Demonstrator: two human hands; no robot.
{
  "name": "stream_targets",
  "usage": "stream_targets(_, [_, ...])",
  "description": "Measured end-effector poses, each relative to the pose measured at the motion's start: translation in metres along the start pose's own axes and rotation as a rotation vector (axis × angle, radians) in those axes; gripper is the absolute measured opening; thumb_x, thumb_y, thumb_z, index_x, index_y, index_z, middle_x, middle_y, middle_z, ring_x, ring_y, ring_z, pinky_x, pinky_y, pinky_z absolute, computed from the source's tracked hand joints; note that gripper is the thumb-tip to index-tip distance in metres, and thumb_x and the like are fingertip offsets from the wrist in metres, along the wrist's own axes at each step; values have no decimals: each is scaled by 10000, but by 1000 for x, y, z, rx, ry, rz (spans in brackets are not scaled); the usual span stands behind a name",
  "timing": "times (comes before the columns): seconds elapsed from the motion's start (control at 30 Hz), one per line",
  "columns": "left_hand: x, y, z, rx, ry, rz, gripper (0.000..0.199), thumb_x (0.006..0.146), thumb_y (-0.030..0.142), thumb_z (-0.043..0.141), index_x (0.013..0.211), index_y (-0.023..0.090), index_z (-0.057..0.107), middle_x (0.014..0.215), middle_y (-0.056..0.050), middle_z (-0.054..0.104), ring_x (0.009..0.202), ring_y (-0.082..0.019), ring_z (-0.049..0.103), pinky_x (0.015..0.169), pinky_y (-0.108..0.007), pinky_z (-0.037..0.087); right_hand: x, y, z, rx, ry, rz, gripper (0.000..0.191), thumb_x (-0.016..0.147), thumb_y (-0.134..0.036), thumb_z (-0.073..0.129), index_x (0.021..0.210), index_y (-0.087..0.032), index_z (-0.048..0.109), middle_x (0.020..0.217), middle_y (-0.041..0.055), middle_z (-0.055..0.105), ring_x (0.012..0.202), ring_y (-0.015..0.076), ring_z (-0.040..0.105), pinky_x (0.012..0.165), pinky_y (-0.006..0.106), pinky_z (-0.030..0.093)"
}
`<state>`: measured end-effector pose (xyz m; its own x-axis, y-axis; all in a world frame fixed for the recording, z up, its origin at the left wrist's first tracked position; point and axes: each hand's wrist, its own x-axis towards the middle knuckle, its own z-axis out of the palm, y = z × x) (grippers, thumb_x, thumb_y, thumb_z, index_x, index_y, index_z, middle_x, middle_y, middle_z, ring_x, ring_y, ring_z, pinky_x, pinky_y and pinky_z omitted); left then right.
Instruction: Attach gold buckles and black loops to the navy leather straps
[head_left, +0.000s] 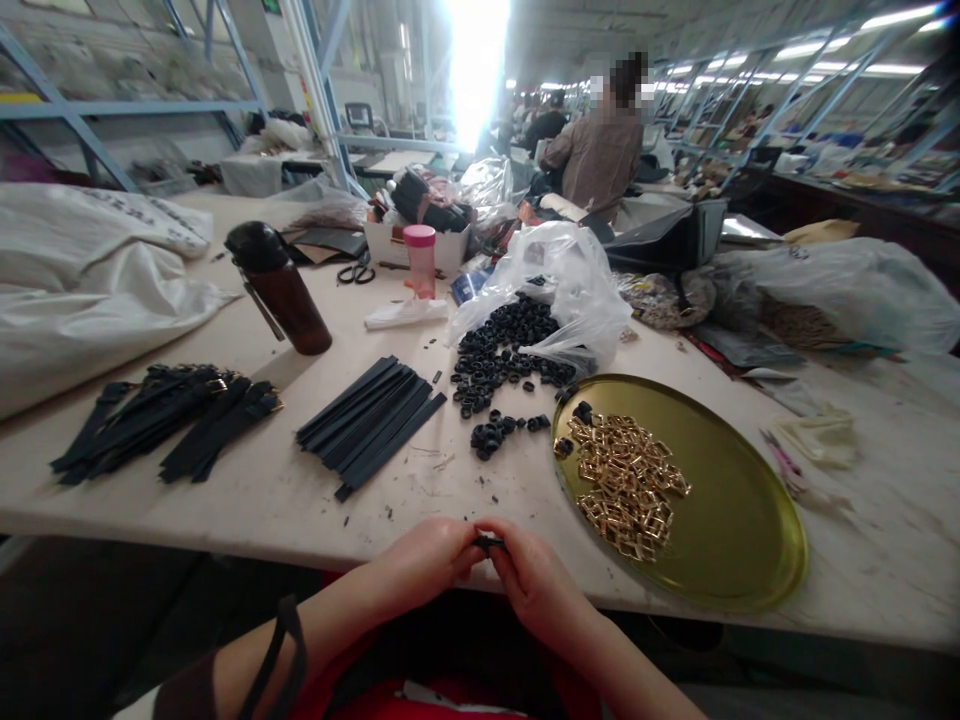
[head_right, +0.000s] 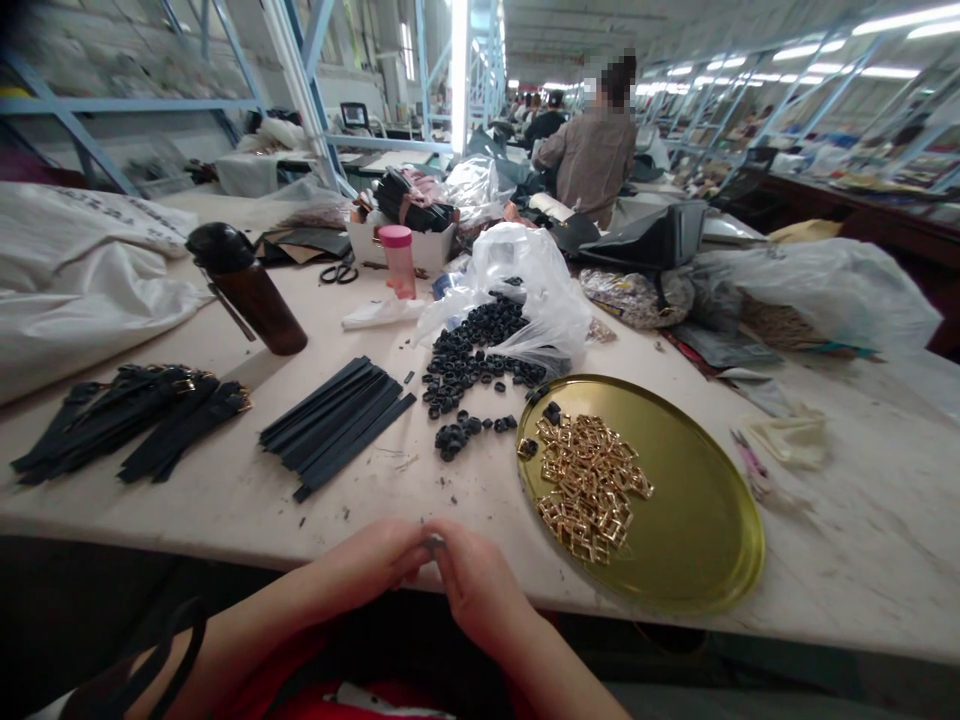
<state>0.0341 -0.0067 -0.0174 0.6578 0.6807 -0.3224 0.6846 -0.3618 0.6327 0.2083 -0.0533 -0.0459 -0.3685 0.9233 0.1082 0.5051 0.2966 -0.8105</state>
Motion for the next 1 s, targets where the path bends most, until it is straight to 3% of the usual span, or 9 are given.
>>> stream_targets(0.27, [-1, 9, -7, 53, -18, 44, 287, 856, 317, 387, 806, 181, 636, 725, -35, 654, 665, -160, 586, 597, -209, 380, 3, -1, -2, 44, -66, 40, 315, 866, -169, 360, 1174, -186, 422, 927, 62, 648, 840, 167, 601, 711, 277, 464])
stream_targets(0.4, [-3, -6, -13, 97, 27, 72, 278, 856, 357, 417, 902, 194, 637, 833, -45, 669, 758, -173, 595, 660, -220, 406, 13, 0, 2, 4, -30, 87, 291, 874, -199, 366, 1157, -180, 428, 798, 36, 649, 736, 169, 593, 660, 278, 445])
stream_targets(0.53, [-20, -46, -54, 215, 327, -26, 261, 863, 343, 421, 942, 188, 616, 899, -48, 644, 847, -162, 579, 765, -230, 409, 34, 2, -1, -155, 81, 120, 192, 877, -250, 375, 934, -171, 541, 795, 60, 641, 772, 206, 570, 690, 321, 418])
stream_targets(0.67, [-33, -80, -96, 448, 430, -119, 258, 880, 291, 383, 897, 183, 616, 880, -43, 626, 829, -151, 580, 772, -230, 413, 49, 8, 2, -251, 140, 55, 190, 865, -206, 392, 805, -178, 569, 794, 62, 626, 791, 208, 549, 723, 328, 400])
stream_targets(0.77, [-19, -86, -101, 511, 438, -150, 243, 874, 281, 396, 897, 188, 619, 877, -45, 622, 831, -159, 584, 774, -241, 415, 51, 14, 8, -238, 211, 15, 164, 852, -191, 415, 792, -185, 567, 810, 53, 617, 803, 201, 543, 741, 321, 396])
stream_targets(1.0, [45, -71, -81, 486, 552, -289, 121, 764, 220, 535, 788, 112, 583, 823, -109, 593, 792, -227, 584, 702, -313, 430, 46, 18, 8, -94, 321, 18, 128, 826, -216, 449, 814, -189, 573, 818, 49, 614, 800, 189, 556, 726, 297, 431])
